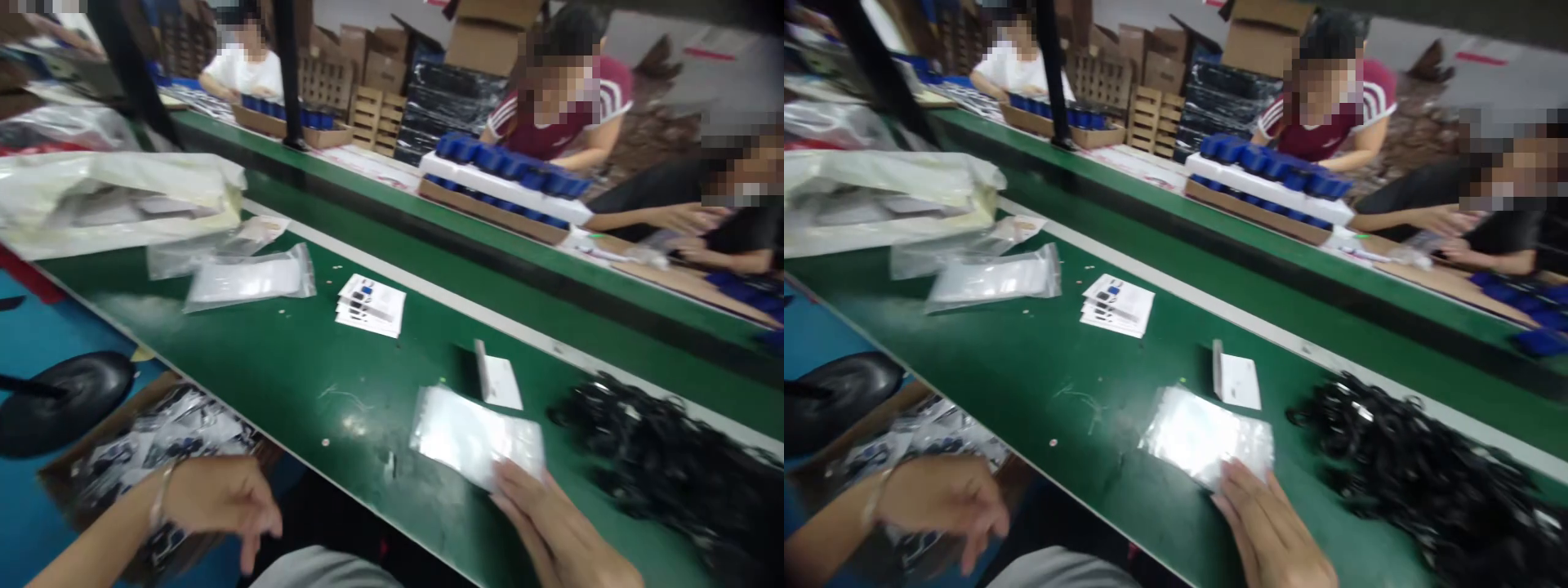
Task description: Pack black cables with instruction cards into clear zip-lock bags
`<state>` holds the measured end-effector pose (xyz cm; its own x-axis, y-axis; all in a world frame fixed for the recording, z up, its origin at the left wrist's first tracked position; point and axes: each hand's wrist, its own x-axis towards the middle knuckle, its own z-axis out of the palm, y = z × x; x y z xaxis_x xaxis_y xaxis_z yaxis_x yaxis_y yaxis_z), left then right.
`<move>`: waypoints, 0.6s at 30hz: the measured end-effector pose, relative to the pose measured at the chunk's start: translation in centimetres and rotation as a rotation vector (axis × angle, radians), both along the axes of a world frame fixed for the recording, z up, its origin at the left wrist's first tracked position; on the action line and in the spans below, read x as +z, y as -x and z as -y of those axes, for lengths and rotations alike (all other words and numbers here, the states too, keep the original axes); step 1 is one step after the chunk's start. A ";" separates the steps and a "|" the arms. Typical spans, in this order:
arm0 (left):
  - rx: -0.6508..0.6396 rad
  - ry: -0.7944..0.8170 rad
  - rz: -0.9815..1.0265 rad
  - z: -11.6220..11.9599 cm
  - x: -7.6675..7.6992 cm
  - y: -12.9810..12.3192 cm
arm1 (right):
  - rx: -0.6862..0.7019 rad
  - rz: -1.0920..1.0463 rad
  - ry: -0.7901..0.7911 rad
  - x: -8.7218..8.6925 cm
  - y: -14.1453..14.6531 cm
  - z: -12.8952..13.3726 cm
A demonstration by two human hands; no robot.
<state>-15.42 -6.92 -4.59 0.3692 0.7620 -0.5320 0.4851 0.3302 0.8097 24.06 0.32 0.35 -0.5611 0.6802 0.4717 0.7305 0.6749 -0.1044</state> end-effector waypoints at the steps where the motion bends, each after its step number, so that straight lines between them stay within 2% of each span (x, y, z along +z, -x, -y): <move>1: -0.063 -0.036 0.054 -0.2 2.0 -1.6 | -0.009 -0.030 -0.029 0.4 0.4 -0.1; 2: -0.142 -0.161 0.110 -0.5 3.9 -3.3 | -0.025 -0.055 -0.036 0.7 0.9 -0.1; 4: -0.176 -0.466 0.021 -1.8 7.1 -7.2 | -0.026 -0.091 -0.041 0.9 1.6 -0.2; 6: -0.174 -0.713 -0.163 -3.8 8.9 -11.3 | -0.025 -0.093 -0.032 0.6 2.0 -0.1; 8: -0.171 -0.889 -0.366 -6.1 9.2 -14.7 | -0.038 -0.064 -0.004 0.1 1.9 0.0; 10: -0.202 -1.006 -0.472 -8.1 8.5 -16.7 | -0.040 -0.044 0.023 -0.2 1.6 -0.2; 14: -0.237 -1.120 -0.497 -10.6 7.6 -17.5 | -0.018 -0.081 -0.005 -0.1 0.8 -1.2; 18: -0.237 -1.239 -0.511 -10.9 7.8 -17.6 | -0.036 -0.173 -0.056 0.8 1.0 -1.6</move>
<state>2.18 3.97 3.20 0.5267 0.7819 0.3334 0.7607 -0.6086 0.2255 23.01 1.93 1.18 -0.4439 0.6685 0.5967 0.7291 0.6566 -0.1932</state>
